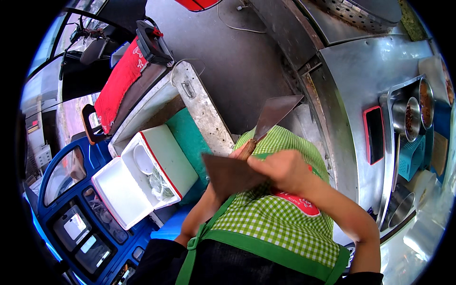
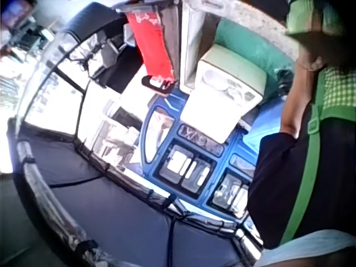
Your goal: The person organizes a mobile food cart by retrieving ingredients and tools from storage compartments. They place a pot of sauce, a container of noodles, and a bowl of eggs onto the stainless steel counter. The person then cleans the counter surface with a cloth and sharpens a large cleaver using a sharpening steel.
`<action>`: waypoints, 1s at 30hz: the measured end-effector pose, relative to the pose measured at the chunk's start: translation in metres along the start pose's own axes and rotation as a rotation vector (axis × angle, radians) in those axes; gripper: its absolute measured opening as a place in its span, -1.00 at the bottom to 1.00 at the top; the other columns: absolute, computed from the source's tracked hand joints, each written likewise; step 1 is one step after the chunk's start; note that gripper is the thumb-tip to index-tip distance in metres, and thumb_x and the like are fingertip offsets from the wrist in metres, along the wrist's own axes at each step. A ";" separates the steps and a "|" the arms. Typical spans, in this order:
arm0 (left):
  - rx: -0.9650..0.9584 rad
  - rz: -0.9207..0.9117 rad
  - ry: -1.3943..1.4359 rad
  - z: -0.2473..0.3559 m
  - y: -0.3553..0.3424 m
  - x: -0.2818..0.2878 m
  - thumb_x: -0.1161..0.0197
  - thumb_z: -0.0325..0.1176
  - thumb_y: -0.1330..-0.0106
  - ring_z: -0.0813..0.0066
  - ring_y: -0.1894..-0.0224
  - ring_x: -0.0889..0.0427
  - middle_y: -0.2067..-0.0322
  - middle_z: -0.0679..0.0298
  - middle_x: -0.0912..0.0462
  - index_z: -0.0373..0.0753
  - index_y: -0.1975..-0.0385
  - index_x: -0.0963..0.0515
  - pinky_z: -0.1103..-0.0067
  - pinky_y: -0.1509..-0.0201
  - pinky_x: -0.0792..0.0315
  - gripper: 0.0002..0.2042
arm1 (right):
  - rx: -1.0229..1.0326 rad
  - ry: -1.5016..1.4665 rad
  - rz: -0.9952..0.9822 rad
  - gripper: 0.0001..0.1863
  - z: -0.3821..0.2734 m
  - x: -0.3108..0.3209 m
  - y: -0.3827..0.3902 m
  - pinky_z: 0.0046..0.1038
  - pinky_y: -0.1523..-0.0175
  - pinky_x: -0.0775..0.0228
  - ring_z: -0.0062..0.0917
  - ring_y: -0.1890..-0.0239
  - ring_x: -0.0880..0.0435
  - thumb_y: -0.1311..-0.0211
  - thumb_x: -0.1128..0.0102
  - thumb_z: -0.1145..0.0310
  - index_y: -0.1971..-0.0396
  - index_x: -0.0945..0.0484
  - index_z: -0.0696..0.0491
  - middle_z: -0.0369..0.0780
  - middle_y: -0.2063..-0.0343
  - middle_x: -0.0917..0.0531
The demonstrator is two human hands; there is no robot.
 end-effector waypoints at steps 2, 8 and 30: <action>-0.013 -0.047 0.078 -0.006 -0.003 -0.002 0.15 -0.52 -0.04 0.53 0.90 -0.25 0.70 0.24 -0.39 -0.24 -0.15 -0.01 0.72 0.90 -0.15 -0.44 | -0.001 -0.026 0.036 -0.70 -0.002 0.004 -0.004 -0.43 0.65 -0.22 -0.42 0.75 -0.41 0.21 -0.05 0.45 0.33 -0.48 0.00 -0.27 0.81 -0.37; 0.160 -0.134 0.313 -0.009 0.002 0.012 0.15 -0.41 -0.11 0.52 0.86 -0.30 0.69 0.24 -0.38 -0.21 -0.08 -0.13 0.71 0.86 -0.18 -0.55 | -0.044 -0.025 0.007 -0.69 -0.007 0.000 0.002 -0.43 0.63 -0.27 -0.38 0.73 -0.45 0.25 -0.07 0.48 0.35 -0.47 0.03 -0.22 0.79 -0.42; -0.102 -0.244 -0.098 0.006 0.011 -0.002 -0.10 -0.20 -0.06 0.53 0.46 -0.46 0.44 0.26 -0.46 -0.25 -0.17 0.07 0.72 0.42 -0.35 -0.31 | -0.087 -0.038 0.123 -0.70 0.005 -0.002 -0.002 -0.43 0.67 -0.22 -0.45 0.77 -0.41 0.24 -0.06 0.46 0.35 -0.49 -0.03 -0.29 0.83 -0.36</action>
Point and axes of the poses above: each hand's wrist, its own y-axis away from the middle knuckle, its own x-axis out of the back of the hand, z = x × y, the point moved 4 cm from there along -y, towards the middle knuckle
